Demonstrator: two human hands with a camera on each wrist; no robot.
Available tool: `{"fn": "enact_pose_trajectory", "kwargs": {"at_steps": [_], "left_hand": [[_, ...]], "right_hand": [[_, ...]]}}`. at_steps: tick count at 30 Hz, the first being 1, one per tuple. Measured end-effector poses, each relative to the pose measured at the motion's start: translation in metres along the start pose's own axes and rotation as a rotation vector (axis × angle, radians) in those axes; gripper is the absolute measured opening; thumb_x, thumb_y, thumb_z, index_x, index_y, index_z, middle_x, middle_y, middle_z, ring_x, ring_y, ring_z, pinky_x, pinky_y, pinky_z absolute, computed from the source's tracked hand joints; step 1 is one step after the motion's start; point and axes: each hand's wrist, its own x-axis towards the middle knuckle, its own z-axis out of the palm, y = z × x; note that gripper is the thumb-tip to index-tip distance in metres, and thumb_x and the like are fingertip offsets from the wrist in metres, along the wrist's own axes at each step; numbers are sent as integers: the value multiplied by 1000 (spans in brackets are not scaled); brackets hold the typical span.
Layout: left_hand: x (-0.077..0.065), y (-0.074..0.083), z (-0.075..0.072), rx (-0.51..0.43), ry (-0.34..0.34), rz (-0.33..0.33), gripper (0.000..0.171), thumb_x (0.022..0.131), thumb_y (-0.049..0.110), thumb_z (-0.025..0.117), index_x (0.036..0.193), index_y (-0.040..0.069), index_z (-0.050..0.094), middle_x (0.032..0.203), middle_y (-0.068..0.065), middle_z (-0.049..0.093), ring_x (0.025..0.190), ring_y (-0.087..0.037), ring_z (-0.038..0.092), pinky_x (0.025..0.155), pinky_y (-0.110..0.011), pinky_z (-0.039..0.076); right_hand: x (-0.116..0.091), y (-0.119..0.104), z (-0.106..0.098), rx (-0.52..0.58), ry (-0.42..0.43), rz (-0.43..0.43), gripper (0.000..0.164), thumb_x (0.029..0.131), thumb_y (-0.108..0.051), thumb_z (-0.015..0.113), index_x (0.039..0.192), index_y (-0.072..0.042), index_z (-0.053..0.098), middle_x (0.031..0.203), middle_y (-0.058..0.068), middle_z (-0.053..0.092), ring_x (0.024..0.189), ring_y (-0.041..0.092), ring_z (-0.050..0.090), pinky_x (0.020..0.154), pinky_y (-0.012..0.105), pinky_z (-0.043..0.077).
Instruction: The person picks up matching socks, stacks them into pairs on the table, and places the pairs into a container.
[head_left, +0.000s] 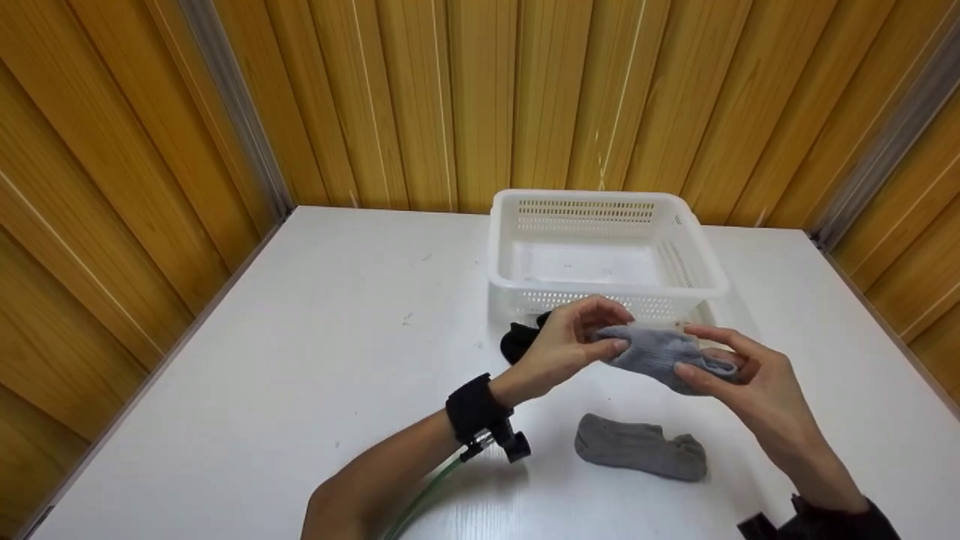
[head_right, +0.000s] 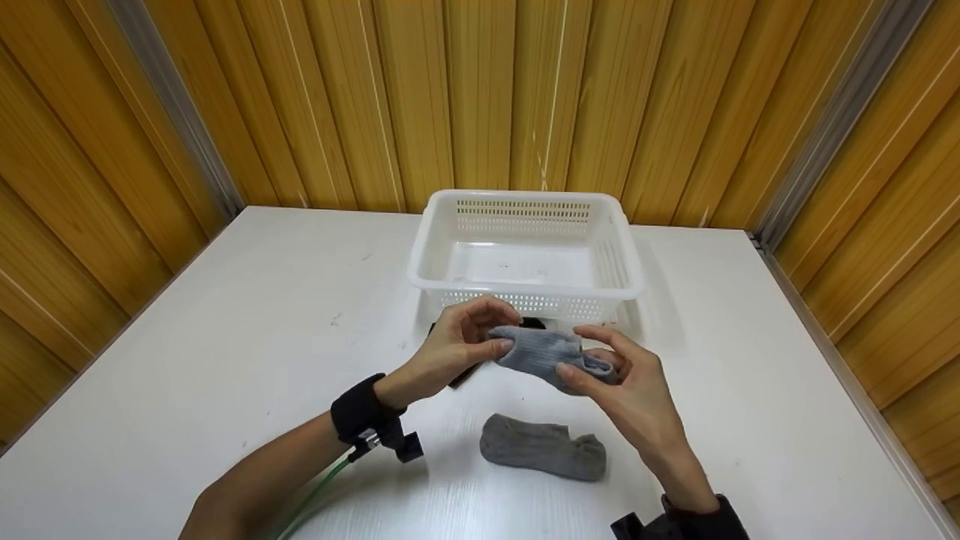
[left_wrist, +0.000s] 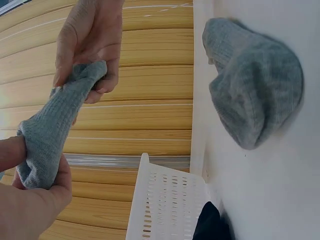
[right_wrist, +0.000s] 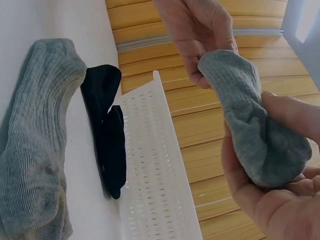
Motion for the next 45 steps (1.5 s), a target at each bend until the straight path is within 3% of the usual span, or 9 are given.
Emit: {"fn": "enact_pose_trajectory", "kwargs": {"at_steps": [5,9,12,16,24,29,36,41,45], "left_hand": [[1,-8,-5,-106,-18,-94,16,82,0,61,97,-7,62,89,-4,61,75,-11,56,64,-23,46],[1,-9,-6,-322,-21,-203,12,86,2,56,94,-5,63,86,-6,60,75,-12,55,68,-24,46],[2,-9,-6,-449,7,-261,13,87,1,54,96,-3,64,87,-9,61,76,-15,56,70,-26,47],[3,-9,-8,-511,36,-270,15,88,1,53,99,-2,62,91,-10,59,78,-16,55,69,-28,46],[1,-8,-10,-456,-47,-250,13,91,6,50,98,3,61,94,-6,58,74,-12,50,64,-26,44],[2,-9,-10,-427,-75,-238,12,91,6,50,97,3,60,91,-5,57,75,-10,48,65,-23,42],[5,-14,-12,-475,-105,-298,15,90,4,50,101,-3,56,89,-6,57,75,-13,54,67,-30,48],[5,-17,-23,-408,-261,-408,28,88,-1,51,116,-2,54,91,-9,59,77,-17,56,70,-40,50],[6,-24,-35,-328,-361,-454,32,86,-4,53,117,2,55,88,-8,59,71,-15,54,73,-44,49]], "right_hand": [[-1,2,-5,10,25,-199,58,75,2,68,128,-4,45,103,16,61,89,19,60,62,28,51],[-5,9,-10,107,4,-291,49,73,14,63,119,4,50,108,19,55,92,19,58,63,26,51],[-7,13,-13,210,-59,-321,34,74,20,58,107,12,56,112,21,54,99,20,54,72,25,49],[-8,15,-14,264,-116,-302,29,75,21,56,103,15,57,113,23,54,100,21,52,77,25,47],[-8,19,-8,453,-127,-239,25,76,23,52,100,18,56,100,19,61,84,20,56,66,29,50],[-6,19,-9,388,-8,-213,25,81,15,54,105,16,53,89,19,63,76,20,59,62,26,50],[-10,26,-14,403,20,-199,32,82,15,52,114,15,47,83,21,63,71,19,60,58,25,50],[-10,34,-18,180,91,-117,26,82,2,61,106,10,56,69,15,60,62,13,55,55,22,45],[-13,40,-25,35,6,-27,30,85,-7,60,112,4,55,76,14,63,66,11,57,59,23,46]]}}
